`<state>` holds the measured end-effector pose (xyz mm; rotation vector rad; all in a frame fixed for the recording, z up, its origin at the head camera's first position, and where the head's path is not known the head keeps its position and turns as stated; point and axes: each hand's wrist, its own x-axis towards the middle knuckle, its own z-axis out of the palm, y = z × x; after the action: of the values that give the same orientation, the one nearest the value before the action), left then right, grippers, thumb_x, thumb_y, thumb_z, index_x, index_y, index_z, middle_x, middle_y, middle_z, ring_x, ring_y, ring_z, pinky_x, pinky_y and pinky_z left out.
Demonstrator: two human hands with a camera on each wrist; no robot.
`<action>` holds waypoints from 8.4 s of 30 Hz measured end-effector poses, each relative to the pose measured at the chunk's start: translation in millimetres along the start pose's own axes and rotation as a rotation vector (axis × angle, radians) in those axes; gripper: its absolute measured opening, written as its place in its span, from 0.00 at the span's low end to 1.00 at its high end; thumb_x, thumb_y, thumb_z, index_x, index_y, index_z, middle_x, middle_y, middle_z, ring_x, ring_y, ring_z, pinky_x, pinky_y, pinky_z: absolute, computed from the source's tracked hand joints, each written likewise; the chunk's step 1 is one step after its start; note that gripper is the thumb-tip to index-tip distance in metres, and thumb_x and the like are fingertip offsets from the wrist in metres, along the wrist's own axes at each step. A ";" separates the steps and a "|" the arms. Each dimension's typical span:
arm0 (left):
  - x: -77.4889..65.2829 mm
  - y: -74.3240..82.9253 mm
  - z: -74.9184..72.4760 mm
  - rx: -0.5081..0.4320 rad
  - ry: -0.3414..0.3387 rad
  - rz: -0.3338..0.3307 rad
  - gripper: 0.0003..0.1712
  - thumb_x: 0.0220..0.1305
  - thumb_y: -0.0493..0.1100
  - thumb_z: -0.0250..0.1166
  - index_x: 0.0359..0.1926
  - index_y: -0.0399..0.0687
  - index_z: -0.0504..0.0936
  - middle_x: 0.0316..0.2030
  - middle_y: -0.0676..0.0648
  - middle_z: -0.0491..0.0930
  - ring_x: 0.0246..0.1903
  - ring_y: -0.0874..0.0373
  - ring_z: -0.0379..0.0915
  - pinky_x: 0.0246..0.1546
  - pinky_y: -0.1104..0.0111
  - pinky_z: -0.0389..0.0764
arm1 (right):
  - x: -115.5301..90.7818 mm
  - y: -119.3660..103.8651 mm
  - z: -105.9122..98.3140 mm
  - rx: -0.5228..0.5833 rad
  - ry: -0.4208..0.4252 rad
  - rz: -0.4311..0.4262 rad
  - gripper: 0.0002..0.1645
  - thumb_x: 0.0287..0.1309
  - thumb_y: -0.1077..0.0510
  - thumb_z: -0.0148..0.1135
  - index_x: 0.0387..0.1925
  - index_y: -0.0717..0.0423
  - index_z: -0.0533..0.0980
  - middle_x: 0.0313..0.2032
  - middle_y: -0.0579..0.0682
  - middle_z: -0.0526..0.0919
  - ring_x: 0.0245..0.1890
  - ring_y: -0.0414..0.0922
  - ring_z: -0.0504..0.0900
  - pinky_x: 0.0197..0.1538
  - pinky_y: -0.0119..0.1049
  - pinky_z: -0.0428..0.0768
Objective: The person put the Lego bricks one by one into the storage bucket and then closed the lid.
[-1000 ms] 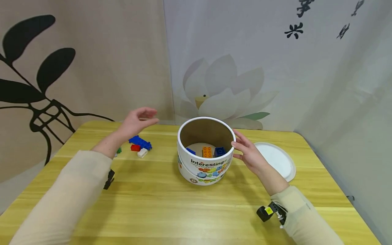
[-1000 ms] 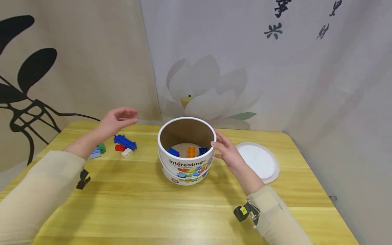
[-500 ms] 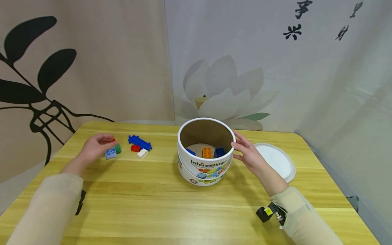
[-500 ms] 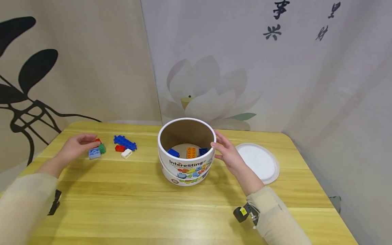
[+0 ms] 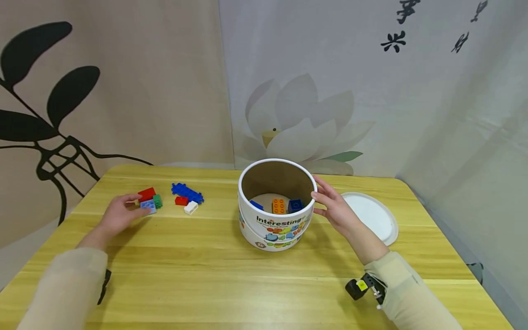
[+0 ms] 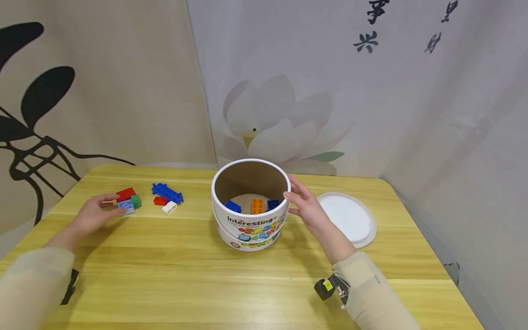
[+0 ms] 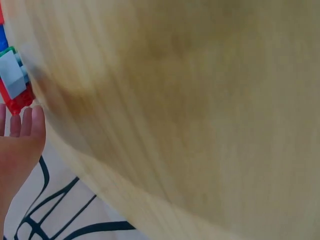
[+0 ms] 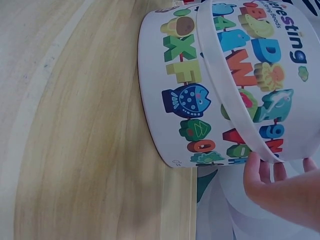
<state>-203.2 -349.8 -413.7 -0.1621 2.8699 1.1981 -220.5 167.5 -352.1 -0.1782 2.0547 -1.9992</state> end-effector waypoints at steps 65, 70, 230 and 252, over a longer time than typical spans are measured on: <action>12.6 134.7 -23.2 -0.022 -0.095 0.164 0.35 0.61 0.59 0.60 0.59 0.38 0.68 0.53 0.37 0.71 0.52 0.45 0.66 0.51 0.59 0.70 | -2.4 -1.6 -0.9 -0.016 -0.008 -0.002 0.36 0.67 0.57 0.47 0.73 0.50 0.47 0.69 0.61 0.53 0.59 0.49 0.66 0.48 0.33 0.75; 11.7 151.1 -18.1 -0.042 -0.126 0.202 0.33 0.62 0.57 0.60 0.58 0.39 0.69 0.53 0.37 0.71 0.51 0.46 0.66 0.51 0.57 0.70 | -1.7 -1.7 -0.9 -0.010 -0.013 -0.003 0.36 0.67 0.57 0.48 0.73 0.50 0.47 0.70 0.61 0.53 0.60 0.50 0.64 0.48 0.33 0.76; 12.8 105.2 31.4 -0.115 -0.173 0.189 0.25 0.63 0.47 0.62 0.56 0.36 0.75 0.52 0.34 0.77 0.47 0.48 0.76 0.43 0.66 0.80 | 1.6 -0.5 -1.2 -0.021 -0.010 -0.007 0.35 0.67 0.58 0.45 0.72 0.51 0.48 0.69 0.61 0.54 0.58 0.49 0.66 0.51 0.36 0.73; 7.0 170.7 15.8 -0.095 -0.168 0.264 0.23 0.64 0.48 0.60 0.56 0.40 0.75 0.53 0.37 0.76 0.49 0.47 0.75 0.46 0.65 0.78 | -1.2 -3.2 -0.6 -0.014 -0.012 -0.003 0.34 0.68 0.59 0.44 0.72 0.51 0.48 0.69 0.61 0.54 0.56 0.44 0.68 0.50 0.34 0.73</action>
<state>-228.6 -220.0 -304.5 0.3109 2.7521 1.3169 -219.8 168.3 -348.8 -0.1961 2.0633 -1.9810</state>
